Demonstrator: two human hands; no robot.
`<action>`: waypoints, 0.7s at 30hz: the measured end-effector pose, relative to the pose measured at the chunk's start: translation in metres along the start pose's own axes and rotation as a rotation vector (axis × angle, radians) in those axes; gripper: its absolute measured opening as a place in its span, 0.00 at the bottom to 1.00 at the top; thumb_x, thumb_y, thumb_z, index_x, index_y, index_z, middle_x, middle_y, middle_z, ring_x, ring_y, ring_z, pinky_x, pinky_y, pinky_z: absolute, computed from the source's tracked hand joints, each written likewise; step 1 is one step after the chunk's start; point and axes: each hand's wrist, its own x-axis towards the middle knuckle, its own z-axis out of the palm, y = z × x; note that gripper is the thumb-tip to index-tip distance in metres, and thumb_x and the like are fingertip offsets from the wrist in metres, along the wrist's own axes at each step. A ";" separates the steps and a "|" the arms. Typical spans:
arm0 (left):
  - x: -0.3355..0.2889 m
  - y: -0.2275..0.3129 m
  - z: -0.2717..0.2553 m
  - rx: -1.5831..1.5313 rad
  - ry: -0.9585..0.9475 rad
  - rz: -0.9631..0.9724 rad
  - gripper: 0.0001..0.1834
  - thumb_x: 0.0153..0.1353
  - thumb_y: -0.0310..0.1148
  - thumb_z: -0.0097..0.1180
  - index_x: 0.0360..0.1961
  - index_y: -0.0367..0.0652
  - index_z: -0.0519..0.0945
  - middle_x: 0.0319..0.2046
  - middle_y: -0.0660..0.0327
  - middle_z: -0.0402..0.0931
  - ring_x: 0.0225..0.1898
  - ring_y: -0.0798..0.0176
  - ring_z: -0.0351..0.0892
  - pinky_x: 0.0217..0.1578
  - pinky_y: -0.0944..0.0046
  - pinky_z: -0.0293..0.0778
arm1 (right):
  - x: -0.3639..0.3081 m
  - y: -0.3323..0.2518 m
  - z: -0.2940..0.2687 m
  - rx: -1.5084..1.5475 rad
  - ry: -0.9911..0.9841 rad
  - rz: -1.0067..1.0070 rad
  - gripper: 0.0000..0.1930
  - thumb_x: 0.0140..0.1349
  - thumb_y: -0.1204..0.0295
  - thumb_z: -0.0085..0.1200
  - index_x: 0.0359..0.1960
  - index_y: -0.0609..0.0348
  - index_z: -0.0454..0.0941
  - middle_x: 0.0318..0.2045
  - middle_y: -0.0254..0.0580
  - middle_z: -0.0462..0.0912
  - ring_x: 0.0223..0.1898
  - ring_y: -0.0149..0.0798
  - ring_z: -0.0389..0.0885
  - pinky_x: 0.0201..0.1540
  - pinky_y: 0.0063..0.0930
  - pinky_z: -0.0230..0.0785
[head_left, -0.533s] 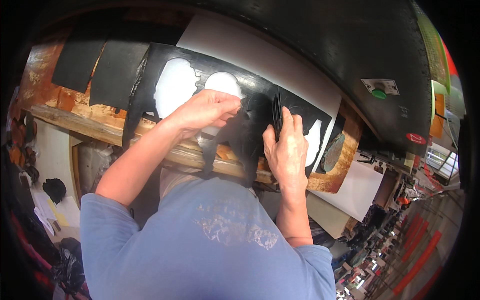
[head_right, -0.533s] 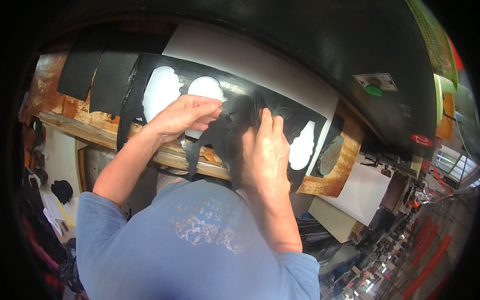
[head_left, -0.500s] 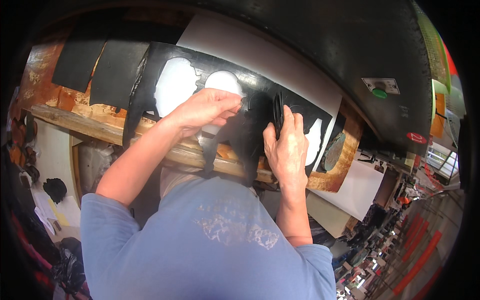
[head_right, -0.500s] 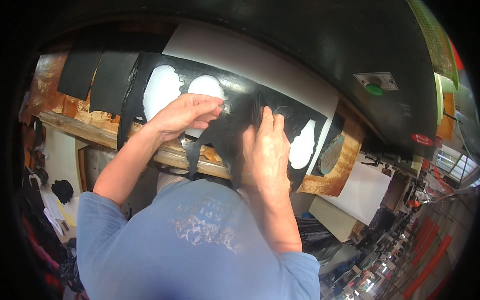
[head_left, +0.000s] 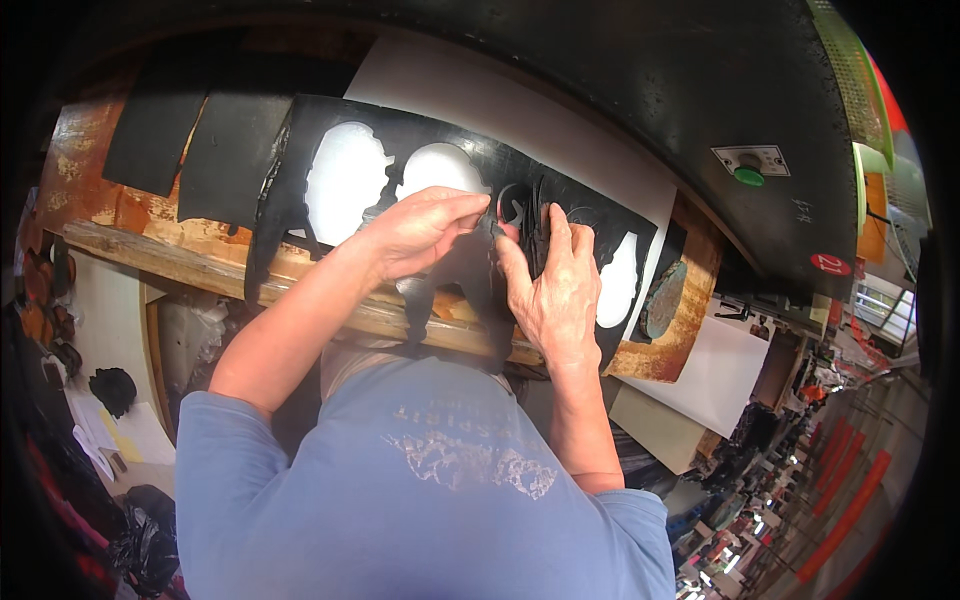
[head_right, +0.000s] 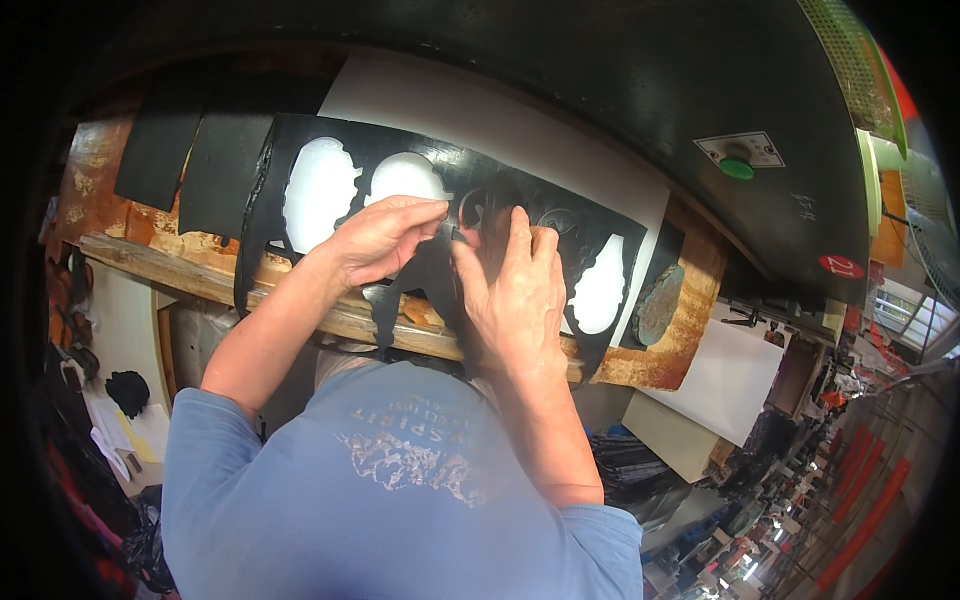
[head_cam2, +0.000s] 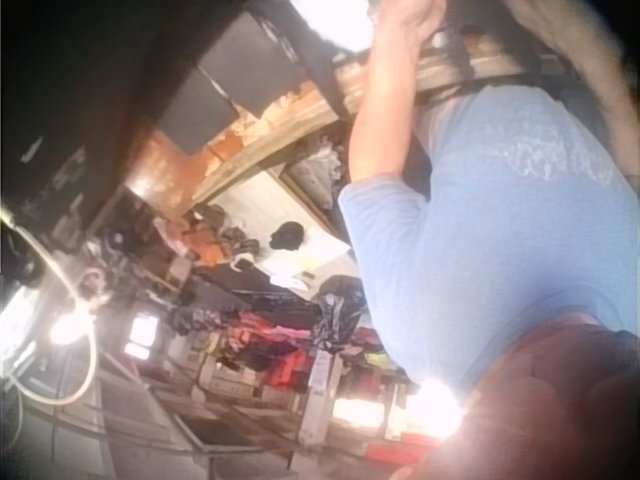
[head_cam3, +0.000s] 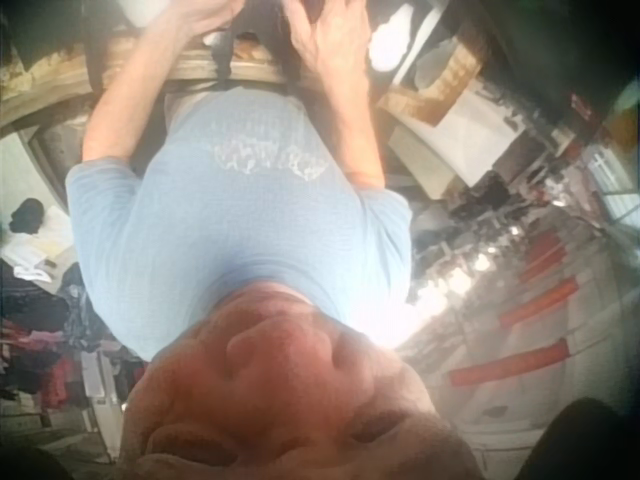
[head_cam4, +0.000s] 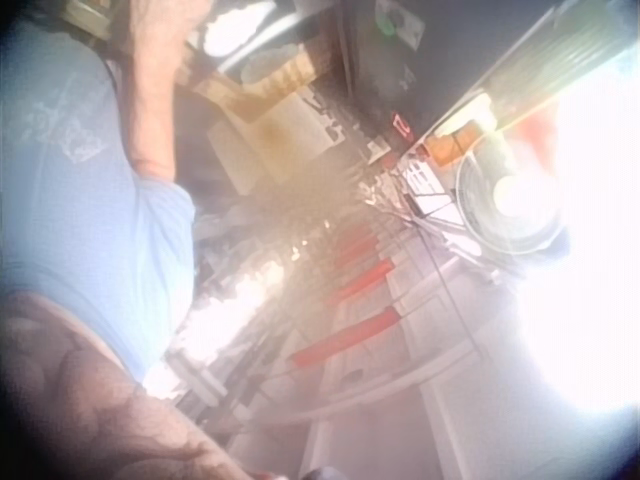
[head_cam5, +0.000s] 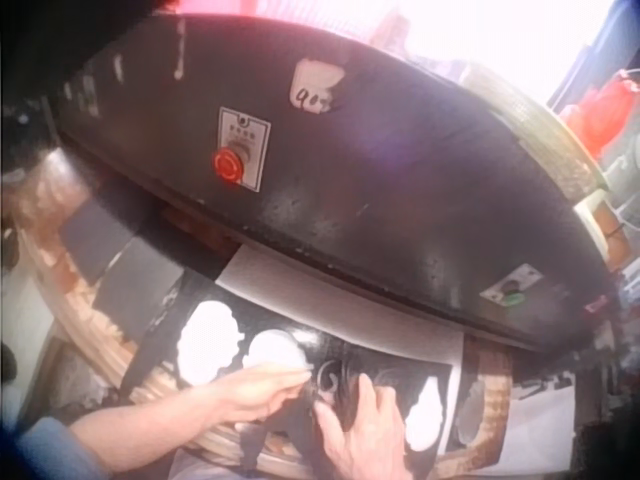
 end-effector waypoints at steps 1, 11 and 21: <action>0.000 0.001 0.000 -0.048 -0.044 0.004 0.16 0.83 0.38 0.53 0.48 0.37 0.87 0.47 0.60 0.86 0.49 0.70 0.78 0.59 0.62 0.72 | 0.000 0.000 0.000 -0.010 -0.004 0.000 0.38 0.62 0.59 0.75 0.67 0.73 0.74 0.51 0.60 0.79 0.48 0.62 0.84 0.49 0.50 0.81; -0.005 -0.004 0.008 0.438 0.138 0.066 0.14 0.79 0.35 0.59 0.49 0.36 0.90 0.41 0.64 0.88 0.44 0.73 0.84 0.49 0.70 0.79 | 0.001 0.004 0.008 -0.014 0.013 0.006 0.37 0.60 0.59 0.76 0.66 0.71 0.77 0.52 0.59 0.79 0.51 0.61 0.83 0.52 0.51 0.80; 0.002 0.008 -0.001 0.316 0.102 0.028 0.09 0.75 0.34 0.63 0.50 0.42 0.88 0.35 0.71 0.86 0.31 0.80 0.76 0.29 0.74 0.70 | 0.003 0.002 0.003 -0.033 0.026 -0.059 0.35 0.58 0.61 0.77 0.62 0.71 0.80 0.50 0.60 0.81 0.47 0.62 0.86 0.50 0.50 0.82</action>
